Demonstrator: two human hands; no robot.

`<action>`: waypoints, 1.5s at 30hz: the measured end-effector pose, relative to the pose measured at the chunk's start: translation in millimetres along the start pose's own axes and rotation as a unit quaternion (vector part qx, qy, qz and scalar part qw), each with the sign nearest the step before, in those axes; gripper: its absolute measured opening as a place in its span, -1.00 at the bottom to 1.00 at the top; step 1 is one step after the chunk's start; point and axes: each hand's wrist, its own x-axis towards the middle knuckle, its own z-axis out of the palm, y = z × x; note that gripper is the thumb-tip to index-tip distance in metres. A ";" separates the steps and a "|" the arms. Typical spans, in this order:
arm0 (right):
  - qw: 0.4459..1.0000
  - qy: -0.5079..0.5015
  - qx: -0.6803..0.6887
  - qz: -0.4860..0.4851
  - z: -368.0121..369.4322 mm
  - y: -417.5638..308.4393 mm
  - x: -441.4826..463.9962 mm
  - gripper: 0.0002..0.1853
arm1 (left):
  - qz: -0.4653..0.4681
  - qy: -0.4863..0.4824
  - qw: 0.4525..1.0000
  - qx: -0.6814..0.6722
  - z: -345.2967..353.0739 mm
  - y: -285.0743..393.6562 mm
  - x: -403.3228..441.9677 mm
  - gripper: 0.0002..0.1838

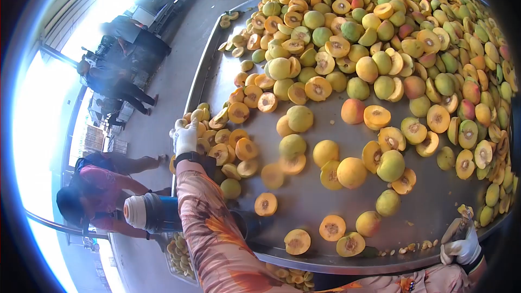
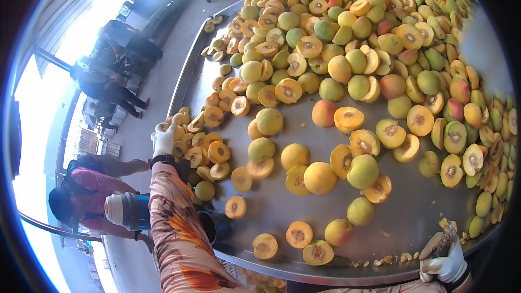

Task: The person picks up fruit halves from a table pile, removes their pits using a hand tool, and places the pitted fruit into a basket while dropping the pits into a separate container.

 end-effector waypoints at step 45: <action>0.976 -0.164 -0.129 0.069 11.7 -38.9 3.1 -0.77 | 0.329 -0.372 0.720 -0.485 90.1 181.8 -173.7 -0.30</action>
